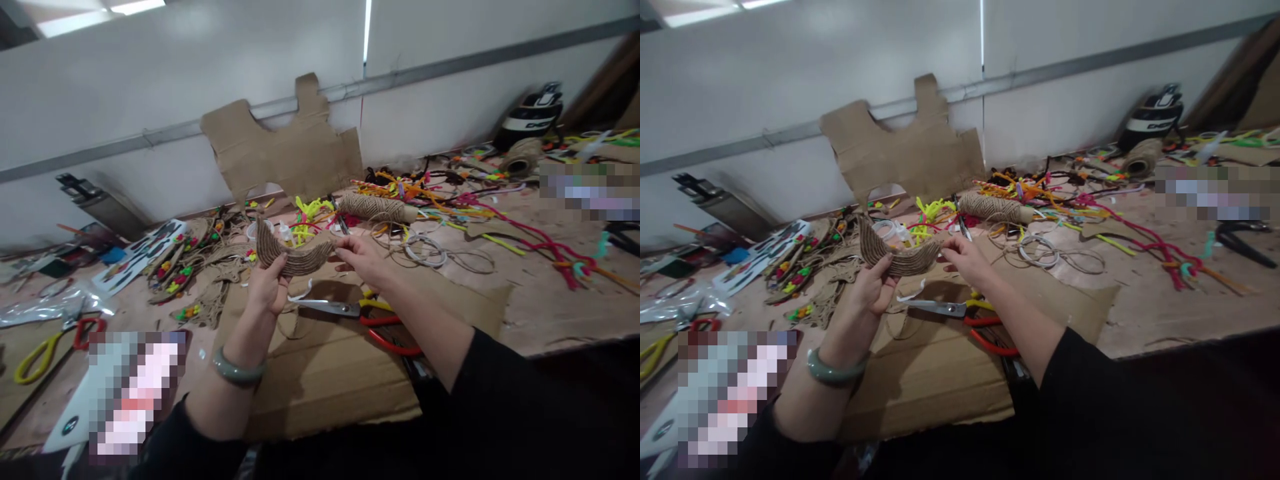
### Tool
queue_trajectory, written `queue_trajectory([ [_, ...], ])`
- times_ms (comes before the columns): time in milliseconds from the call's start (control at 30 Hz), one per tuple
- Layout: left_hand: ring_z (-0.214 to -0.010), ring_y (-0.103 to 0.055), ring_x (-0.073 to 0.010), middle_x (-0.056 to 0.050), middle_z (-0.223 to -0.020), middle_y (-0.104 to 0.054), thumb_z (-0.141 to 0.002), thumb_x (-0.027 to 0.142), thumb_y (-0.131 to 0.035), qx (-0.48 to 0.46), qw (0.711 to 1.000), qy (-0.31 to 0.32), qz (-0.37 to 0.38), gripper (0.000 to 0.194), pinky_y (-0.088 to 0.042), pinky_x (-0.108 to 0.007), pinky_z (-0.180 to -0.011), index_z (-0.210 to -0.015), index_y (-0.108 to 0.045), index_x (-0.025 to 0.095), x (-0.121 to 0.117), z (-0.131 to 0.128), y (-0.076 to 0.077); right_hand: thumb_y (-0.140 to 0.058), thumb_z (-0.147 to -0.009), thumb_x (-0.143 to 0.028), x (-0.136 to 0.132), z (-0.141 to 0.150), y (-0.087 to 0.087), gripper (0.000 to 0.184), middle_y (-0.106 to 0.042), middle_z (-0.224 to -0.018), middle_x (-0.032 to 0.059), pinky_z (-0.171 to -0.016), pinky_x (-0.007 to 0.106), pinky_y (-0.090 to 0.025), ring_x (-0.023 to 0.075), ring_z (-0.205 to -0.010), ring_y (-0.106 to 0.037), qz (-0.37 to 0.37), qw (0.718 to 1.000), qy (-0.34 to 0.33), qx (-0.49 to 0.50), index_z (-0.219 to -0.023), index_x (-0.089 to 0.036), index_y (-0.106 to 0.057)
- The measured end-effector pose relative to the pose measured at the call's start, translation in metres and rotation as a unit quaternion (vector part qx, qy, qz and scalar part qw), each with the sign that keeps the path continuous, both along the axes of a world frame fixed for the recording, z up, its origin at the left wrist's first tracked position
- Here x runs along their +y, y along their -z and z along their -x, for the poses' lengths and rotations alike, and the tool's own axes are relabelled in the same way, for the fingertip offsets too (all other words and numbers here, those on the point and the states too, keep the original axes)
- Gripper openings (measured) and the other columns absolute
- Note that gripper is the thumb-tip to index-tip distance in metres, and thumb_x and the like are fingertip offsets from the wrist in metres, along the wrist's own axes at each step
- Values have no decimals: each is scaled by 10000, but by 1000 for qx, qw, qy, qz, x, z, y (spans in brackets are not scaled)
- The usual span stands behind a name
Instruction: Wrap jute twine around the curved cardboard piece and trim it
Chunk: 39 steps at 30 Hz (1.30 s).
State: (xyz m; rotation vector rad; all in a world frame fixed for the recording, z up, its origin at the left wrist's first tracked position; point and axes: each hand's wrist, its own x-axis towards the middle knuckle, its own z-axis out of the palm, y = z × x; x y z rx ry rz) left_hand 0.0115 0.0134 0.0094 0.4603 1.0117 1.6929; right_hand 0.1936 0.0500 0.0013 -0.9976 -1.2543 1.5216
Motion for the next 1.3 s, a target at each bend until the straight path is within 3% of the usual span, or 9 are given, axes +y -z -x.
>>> queue_trajectory([
  [233, -668, -681, -157, -44, -740, -739, -604, 142, -807, 58, 992, 88, 66, 233, -568, -272, -663, -792, -671, 117, -7, -4, -1, -570, -738, -246, 13, -7, 5, 55, -535, -661, -33, -510, 234, -407, 113, -609, -509, -123, 987, 72, -74, -754, -206, -536],
  [400, -636, -673, -152, -44, -734, -736, -602, 158, -802, 72, 987, 109, 91, 256, -571, -256, -608, -817, -672, 109, -8, 2, -7, -575, -720, -270, 21, -12, 10, 82, -545, -677, -18, -632, 302, -426, 137, -654, -503, -195, 970, 93, -110, -758, -198, -563],
  [667, -621, -681, -174, -68, -743, -740, -567, 183, -810, 149, 971, 154, 102, 308, -581, -269, -558, -837, -687, 100, -8, -1, 1, -552, -762, -299, 24, -16, 16, 110, -610, -768, 21, -711, 342, -438, 178, -744, -542, -247, 947, 133, -156, -804, -204, -589],
  [800, -622, -676, -171, -57, -742, -737, -556, 183, -818, 145, 976, 139, 88, 309, -581, -269, -549, -822, -680, 110, -9, -2, 0, -542, -766, -287, 23, -17, 14, 99, -607, -746, 14, -688, 333, -443, 172, -720, -540, -258, 941, 145, -165, -803, -205, -585],
  [967, -654, -679, -172, -69, -766, -738, -604, 179, -803, 133, 980, 117, 87, 256, -583, -276, -584, -811, -674, 103, -11, -5, -4, -529, -827, -290, 9, -16, 0, 113, -629, -768, 24, -682, 324, -458, 158, -695, -555, -290, 920, 223, -139, -858, -198, -587],
  [1167, -639, -674, -166, -41, -740, -732, -556, 192, -835, 114, 983, 115, 90, 322, -574, -268, -573, -824, -674, 114, -14, -16, 1, -489, -871, -183, -14, -3, -4, 208, -731, -934, 53, -797, 329, -505, 181, -863, -656, -430, 864, 162, -206, -969, -211, -670],
  [1300, -666, -680, -176, -35, -750, -734, -545, 218, -846, 108, 983, 119, 85, 344, -577, -287, -616, -833, -681, 124, -17, -21, 2, -452, -899, -165, -23, 5, -2, 268, -744, -973, 72, -814, 318, -516, 187, -888, -682, -444, 846, 109, -274, -1004, -205, -695],
])
